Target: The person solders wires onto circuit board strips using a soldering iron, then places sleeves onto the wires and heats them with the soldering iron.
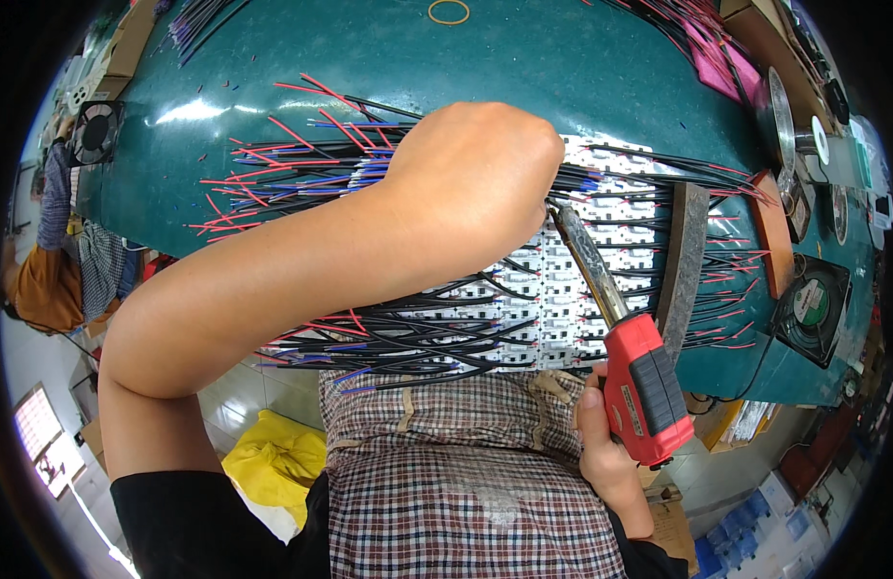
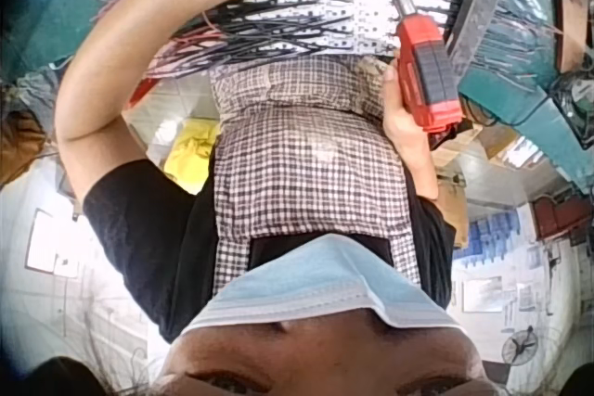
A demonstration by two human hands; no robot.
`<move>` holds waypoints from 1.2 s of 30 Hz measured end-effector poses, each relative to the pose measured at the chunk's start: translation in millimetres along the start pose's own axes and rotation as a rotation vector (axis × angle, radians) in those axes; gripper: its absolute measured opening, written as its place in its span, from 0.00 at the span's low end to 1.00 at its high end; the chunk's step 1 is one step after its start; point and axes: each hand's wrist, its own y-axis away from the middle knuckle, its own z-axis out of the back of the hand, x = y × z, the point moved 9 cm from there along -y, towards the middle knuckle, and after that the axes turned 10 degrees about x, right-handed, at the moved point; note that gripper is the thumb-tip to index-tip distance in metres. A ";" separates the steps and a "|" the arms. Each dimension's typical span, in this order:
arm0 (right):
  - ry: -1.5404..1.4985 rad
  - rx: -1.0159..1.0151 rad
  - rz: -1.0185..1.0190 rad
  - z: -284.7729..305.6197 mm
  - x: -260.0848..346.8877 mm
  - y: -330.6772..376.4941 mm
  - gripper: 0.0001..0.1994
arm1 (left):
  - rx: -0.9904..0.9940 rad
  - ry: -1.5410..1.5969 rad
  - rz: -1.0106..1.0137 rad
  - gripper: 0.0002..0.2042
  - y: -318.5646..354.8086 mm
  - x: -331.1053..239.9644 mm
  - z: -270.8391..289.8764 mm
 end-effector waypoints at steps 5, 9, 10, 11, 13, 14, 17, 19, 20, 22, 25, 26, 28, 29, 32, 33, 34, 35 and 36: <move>0.040 0.024 0.024 2.3 1.5 1.7 0.11 | -0.018 -0.008 -0.010 0.10 0.9 1.5 -0.6; -0.051 0.026 -0.034 4.9 -4.2 14.8 0.13 | -0.045 -0.017 -0.023 0.10 0.2 -0.7 2.0; -0.051 0.039 -0.041 4.1 -5.2 14.8 0.13 | -0.046 -0.017 -0.023 0.10 0.5 -0.9 2.2; -0.052 0.051 -0.048 3.4 -6.1 14.8 0.13 | -0.027 -0.015 -0.010 0.10 0.5 0.1 1.1; -0.086 0.041 -0.060 3.4 -11.8 17.6 0.14 | -0.009 -0.014 0.002 0.10 0.6 2.3 -0.2; -0.121 0.031 -0.073 3.5 -14.9 18.8 0.14 | 0.003 -0.020 -0.028 0.11 0.1 1.5 -1.6; -0.087 -0.065 0.113 4.8 7.0 11.7 0.10 | -0.023 0.051 -0.059 0.12 4.3 -1.2 3.9; -0.102 -0.076 0.106 6.6 5.5 12.5 0.10 | -0.062 0.130 -0.060 0.13 7.6 2.1 9.0; -0.117 -0.083 0.099 7.7 4.1 12.9 0.11 | -0.052 0.138 -0.078 0.13 8.4 4.1 8.4; -0.094 -0.084 0.115 9.6 2.7 13.7 0.11 | -0.041 0.145 -0.099 0.14 11.0 5.5 8.4; -0.083 -0.088 0.132 11.6 2.8 15.7 0.11 | -0.105 0.100 -0.140 0.12 16.7 -0.5 14.2; -0.097 -0.089 0.135 12.1 3.0 16.5 0.11 | -0.251 0.088 -0.158 0.11 22.0 -2.9 27.3; -0.105 -0.077 0.125 12.4 5.2 18.0 0.11 | -0.433 0.078 -0.197 0.08 34.7 -9.2 49.7; -0.114 -0.062 0.118 11.5 5.2 18.5 0.12 | -0.430 0.078 -0.199 0.08 37.8 -11.9 53.1; -0.116 -0.050 0.115 9.6 -5.6 24.6 0.14 | -0.276 0.067 -0.207 0.10 37.0 -17.9 39.8; -0.116 -0.050 0.115 10.3 -5.3 26.0 0.14 | -0.276 0.067 -0.208 0.10 37.2 -19.1 37.1; -0.097 -0.026 0.119 8.3 -4.1 26.6 0.15 | -0.175 0.147 -0.140 0.10 33.3 -13.6 26.6; -0.078 -0.001 0.123 6.5 -2.6 27.3 0.15 | -0.074 0.226 -0.072 0.10 30.3 -7.2 14.6; -0.079 0.001 0.125 7.5 -0.5 28.5 0.15 | -0.096 0.187 -0.093 0.10 31.5 -7.2 11.3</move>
